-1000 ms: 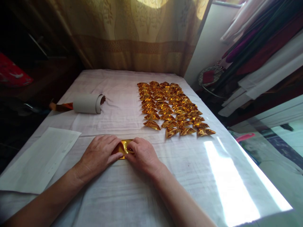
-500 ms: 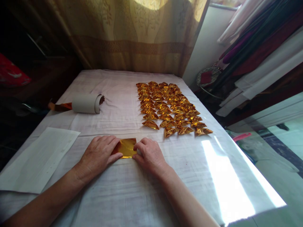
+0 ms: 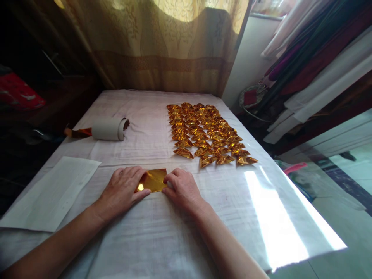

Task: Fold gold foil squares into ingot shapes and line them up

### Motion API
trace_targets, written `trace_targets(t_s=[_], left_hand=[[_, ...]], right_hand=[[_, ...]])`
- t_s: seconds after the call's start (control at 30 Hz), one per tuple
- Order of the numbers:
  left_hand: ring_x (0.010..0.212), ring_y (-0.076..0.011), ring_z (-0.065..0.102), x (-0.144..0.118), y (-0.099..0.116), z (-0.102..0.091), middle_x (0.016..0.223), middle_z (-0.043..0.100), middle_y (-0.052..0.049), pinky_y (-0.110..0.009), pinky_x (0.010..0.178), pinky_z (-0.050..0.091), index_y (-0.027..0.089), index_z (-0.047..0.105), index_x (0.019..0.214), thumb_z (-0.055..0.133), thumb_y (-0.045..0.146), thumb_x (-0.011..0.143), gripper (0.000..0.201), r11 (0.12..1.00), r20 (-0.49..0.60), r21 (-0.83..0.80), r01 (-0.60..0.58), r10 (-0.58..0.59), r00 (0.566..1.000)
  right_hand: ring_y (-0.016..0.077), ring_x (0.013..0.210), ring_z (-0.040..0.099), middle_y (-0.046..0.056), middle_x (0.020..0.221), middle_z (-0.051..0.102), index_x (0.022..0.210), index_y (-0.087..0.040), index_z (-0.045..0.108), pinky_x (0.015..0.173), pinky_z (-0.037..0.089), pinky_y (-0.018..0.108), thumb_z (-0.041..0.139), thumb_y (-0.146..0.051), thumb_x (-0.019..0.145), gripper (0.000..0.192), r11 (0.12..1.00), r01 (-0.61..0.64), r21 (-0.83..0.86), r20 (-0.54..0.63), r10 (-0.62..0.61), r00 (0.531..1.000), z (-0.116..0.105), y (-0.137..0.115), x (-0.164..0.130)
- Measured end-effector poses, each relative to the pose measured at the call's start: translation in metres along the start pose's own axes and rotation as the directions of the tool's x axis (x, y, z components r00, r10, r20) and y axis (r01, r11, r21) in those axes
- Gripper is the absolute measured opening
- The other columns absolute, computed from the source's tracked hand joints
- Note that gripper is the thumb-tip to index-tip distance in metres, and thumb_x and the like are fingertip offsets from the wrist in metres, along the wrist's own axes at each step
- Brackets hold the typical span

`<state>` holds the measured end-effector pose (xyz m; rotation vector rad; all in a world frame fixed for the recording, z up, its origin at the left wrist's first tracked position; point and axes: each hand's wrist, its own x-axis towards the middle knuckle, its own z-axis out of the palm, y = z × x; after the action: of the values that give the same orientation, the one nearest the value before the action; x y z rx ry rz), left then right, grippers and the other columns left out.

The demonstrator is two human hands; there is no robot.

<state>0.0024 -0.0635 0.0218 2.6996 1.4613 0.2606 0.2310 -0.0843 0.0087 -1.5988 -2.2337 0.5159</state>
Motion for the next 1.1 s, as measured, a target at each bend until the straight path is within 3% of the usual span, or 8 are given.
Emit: trace_targets(t_s=[0.2,0.37,0.47,0.53,0.6,0.67,0.8,1.1], left_hand=[[0.125,-0.0256,0.051,-0.008,-0.037,0.006,0.136,0.059,-0.007,-0.044,0.106,0.032,0.028,0.053,0.132,0.060,0.034,0.089,0.044,0.980,0.086,-0.182,-0.074,0.091,0.992],[0.126,-0.0257,0.050,-0.008,-0.045,0.008,0.137,0.058,-0.006,-0.045,0.109,0.032,0.028,0.055,0.131,0.060,0.033,0.086,0.045,0.968,0.107,-0.237,-0.079,0.106,0.989],[0.125,-0.0255,0.051,-0.009,-0.044,0.009,0.135,0.060,-0.007,-0.046,0.109,0.032,0.026,0.056,0.127,0.061,0.033,0.086,0.042,0.964,0.081,-0.258,-0.068,0.092,0.992],[0.125,-0.0256,0.051,-0.009,-0.042,0.010,0.134,0.060,-0.007,-0.046,0.109,0.033,0.026,0.056,0.124,0.061,0.033,0.085,0.040,0.962,0.061,-0.264,-0.074,0.093,0.994],[0.125,-0.0260,0.051,-0.010,-0.042,0.012,0.134,0.060,-0.008,-0.046,0.108,0.034,0.026,0.056,0.123,0.061,0.033,0.085,0.039,0.963,0.040,-0.258,-0.074,0.087,0.995],[0.125,-0.0261,0.052,-0.011,-0.042,0.014,0.133,0.060,-0.009,-0.046,0.108,0.035,0.025,0.055,0.124,0.061,0.033,0.085,0.040,0.965,0.021,-0.252,-0.068,0.075,0.997],[0.120,-0.0258,0.055,-0.012,-0.044,0.018,0.128,0.063,-0.009,-0.046,0.107,0.036,0.023,0.050,0.128,0.060,0.031,0.085,0.045,0.958,-0.001,-0.279,-0.061,0.063,0.998],[0.122,-0.0253,0.053,-0.010,-0.042,0.011,0.131,0.061,-0.008,-0.046,0.107,0.036,0.024,0.055,0.122,0.059,0.030,0.085,0.037,0.963,0.050,-0.263,-0.064,0.080,0.996]], right_hand=[[0.0188,0.089,0.060,0.004,0.098,0.066,0.097,-0.023,0.071,0.079,0.043,0.031,0.075,-0.028,0.082,0.016,1.000,0.003,0.007,-0.010,-0.003,1.000,0.000,0.000,0.001],[0.0185,0.087,0.061,0.004,0.095,0.067,0.094,-0.022,0.072,0.079,0.045,0.030,0.074,-0.026,0.082,0.013,1.000,0.015,0.006,-0.034,-0.015,0.999,-0.001,-0.001,-0.001],[0.0198,0.092,0.061,0.006,0.098,0.068,0.092,-0.021,0.073,0.084,0.045,0.033,0.065,-0.024,0.089,0.009,0.998,-0.010,-0.058,-0.128,0.003,0.992,0.001,-0.013,-0.005],[0.0226,0.103,0.060,0.009,0.110,0.068,0.099,-0.022,0.073,0.092,0.043,0.038,0.055,-0.025,0.095,0.018,0.992,-0.020,-0.123,-0.230,-0.009,0.973,0.006,-0.028,-0.009],[0.0248,0.122,0.054,0.009,0.130,0.064,0.119,-0.023,0.067,0.105,0.037,0.042,0.051,-0.029,0.098,0.027,0.986,0.092,-0.142,-0.175,-0.117,0.978,0.014,-0.044,-0.011],[0.0266,0.139,0.039,0.010,0.147,0.052,0.139,-0.020,0.054,0.117,0.025,0.046,0.052,-0.039,0.098,0.045,0.971,0.200,-0.131,-0.023,-0.205,0.979,0.023,-0.056,-0.012],[0.0274,0.149,0.024,0.010,0.160,0.030,0.153,-0.017,0.033,0.122,0.012,0.054,0.047,-0.051,0.098,0.067,0.975,0.188,-0.121,0.194,-0.162,0.967,0.029,-0.058,-0.016],[0.0297,0.149,0.022,0.011,0.160,0.025,0.154,-0.019,0.032,0.121,0.009,0.060,0.041,-0.049,0.101,0.061,0.974,0.127,-0.188,0.238,-0.081,0.968,0.008,-0.019,-0.039]])
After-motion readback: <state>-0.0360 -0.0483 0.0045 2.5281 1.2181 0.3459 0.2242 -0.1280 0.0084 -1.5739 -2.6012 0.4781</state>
